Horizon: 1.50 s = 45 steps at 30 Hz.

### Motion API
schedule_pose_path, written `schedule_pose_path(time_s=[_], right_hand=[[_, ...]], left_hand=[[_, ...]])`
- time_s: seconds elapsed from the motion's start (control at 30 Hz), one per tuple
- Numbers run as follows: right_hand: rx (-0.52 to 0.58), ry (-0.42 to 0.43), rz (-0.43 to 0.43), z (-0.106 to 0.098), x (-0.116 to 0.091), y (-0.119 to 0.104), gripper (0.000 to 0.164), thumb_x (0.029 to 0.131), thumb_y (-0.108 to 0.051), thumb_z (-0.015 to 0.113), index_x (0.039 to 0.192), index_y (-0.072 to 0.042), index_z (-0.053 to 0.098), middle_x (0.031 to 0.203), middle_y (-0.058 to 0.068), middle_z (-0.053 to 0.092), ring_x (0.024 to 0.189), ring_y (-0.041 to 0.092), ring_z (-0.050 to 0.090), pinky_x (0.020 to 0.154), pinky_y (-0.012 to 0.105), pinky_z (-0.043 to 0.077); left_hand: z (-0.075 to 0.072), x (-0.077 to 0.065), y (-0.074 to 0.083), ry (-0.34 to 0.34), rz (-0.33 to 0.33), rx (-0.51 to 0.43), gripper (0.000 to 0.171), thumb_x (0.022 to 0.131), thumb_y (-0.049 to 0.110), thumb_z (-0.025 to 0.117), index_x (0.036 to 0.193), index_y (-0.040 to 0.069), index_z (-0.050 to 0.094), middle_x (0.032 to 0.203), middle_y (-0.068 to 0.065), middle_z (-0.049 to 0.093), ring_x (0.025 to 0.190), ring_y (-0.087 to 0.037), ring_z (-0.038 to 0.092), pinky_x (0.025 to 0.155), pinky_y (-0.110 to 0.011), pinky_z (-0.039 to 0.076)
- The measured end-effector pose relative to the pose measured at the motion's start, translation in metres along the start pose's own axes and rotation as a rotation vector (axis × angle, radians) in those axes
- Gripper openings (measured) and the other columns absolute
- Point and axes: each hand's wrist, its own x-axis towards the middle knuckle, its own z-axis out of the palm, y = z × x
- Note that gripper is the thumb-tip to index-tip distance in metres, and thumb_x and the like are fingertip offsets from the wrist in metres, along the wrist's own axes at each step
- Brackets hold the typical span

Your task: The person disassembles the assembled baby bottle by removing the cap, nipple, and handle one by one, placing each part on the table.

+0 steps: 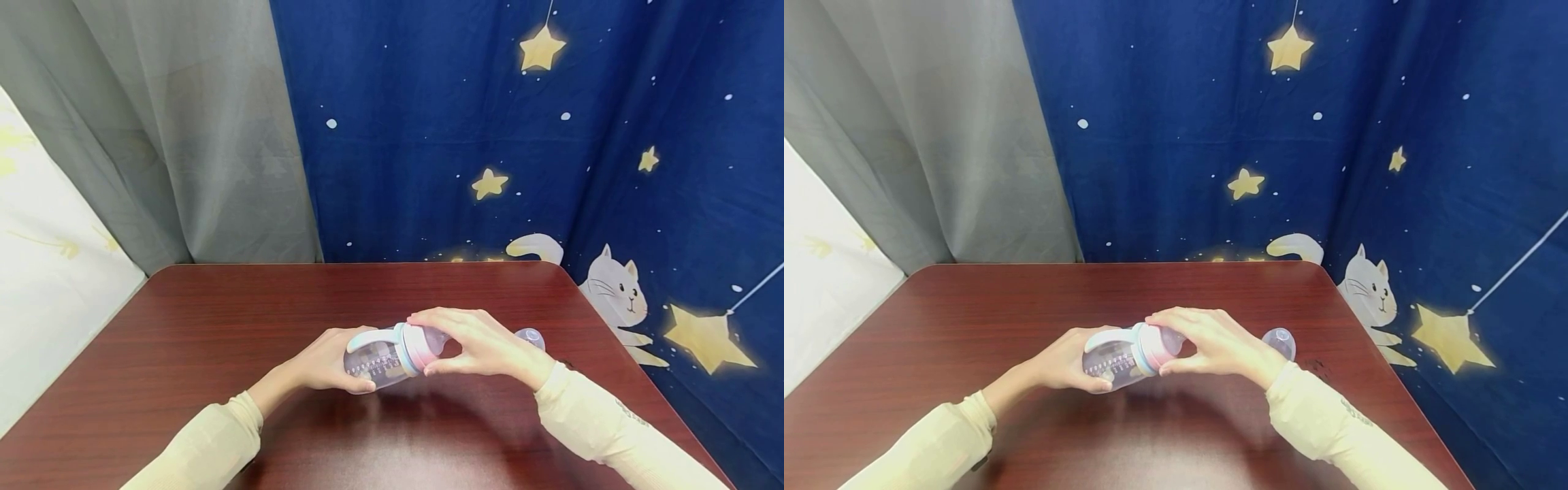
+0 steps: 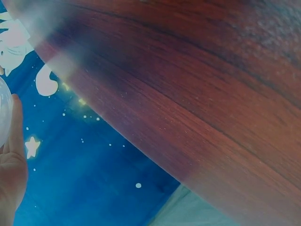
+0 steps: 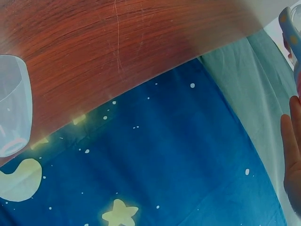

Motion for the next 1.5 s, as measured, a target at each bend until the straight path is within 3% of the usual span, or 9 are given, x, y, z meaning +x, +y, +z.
schedule_pose_path(time_s=[0.33, 0.77, 1.5], right_hand=[[0.006, 0.002, -0.025, -0.0013, -0.0001, -0.0009, 0.064, 0.073, -0.048, 0.065, 0.125, -0.014, 0.048, 0.124, -0.001, 0.049, 0.112, 0.009, 0.043, 0.086, 0.03, 0.039], [-0.017, 0.013, 0.072, -0.0003, -0.0018, -0.0033, 0.066, 0.073, -0.054, 0.061, 0.128, -0.019, 0.046, 0.124, -0.01, 0.047, 0.11, 0.006, 0.044, 0.085, 0.029, 0.039], [-0.008, -0.013, -0.038, 0.0002, -0.0037, -0.0017, 0.067, 0.069, -0.047, 0.069, 0.125, -0.017, 0.048, 0.125, -0.003, 0.048, 0.112, 0.008, 0.043, 0.087, 0.03, 0.038]], left_hand=[[0.0, 0.0, 0.0001, 0.002, 0.005, -0.008, 0.065, 0.061, 0.055, 0.069, 0.112, 0.02, 0.051, 0.087, 0.016, 0.054, 0.072, -0.002, 0.05, 0.059, -0.019, 0.042], [0.0007, 0.0003, 0.0024, -0.004, -0.008, -0.017, 0.065, 0.061, 0.054, 0.07, 0.113, 0.02, 0.051, 0.088, 0.016, 0.054, 0.073, -0.002, 0.05, 0.06, -0.02, 0.042], [0.0019, -0.0004, 0.0053, -0.015, -0.01, -0.038, 0.066, 0.061, 0.054, 0.07, 0.113, 0.018, 0.052, 0.088, 0.015, 0.055, 0.073, -0.002, 0.051, 0.061, -0.02, 0.042]])
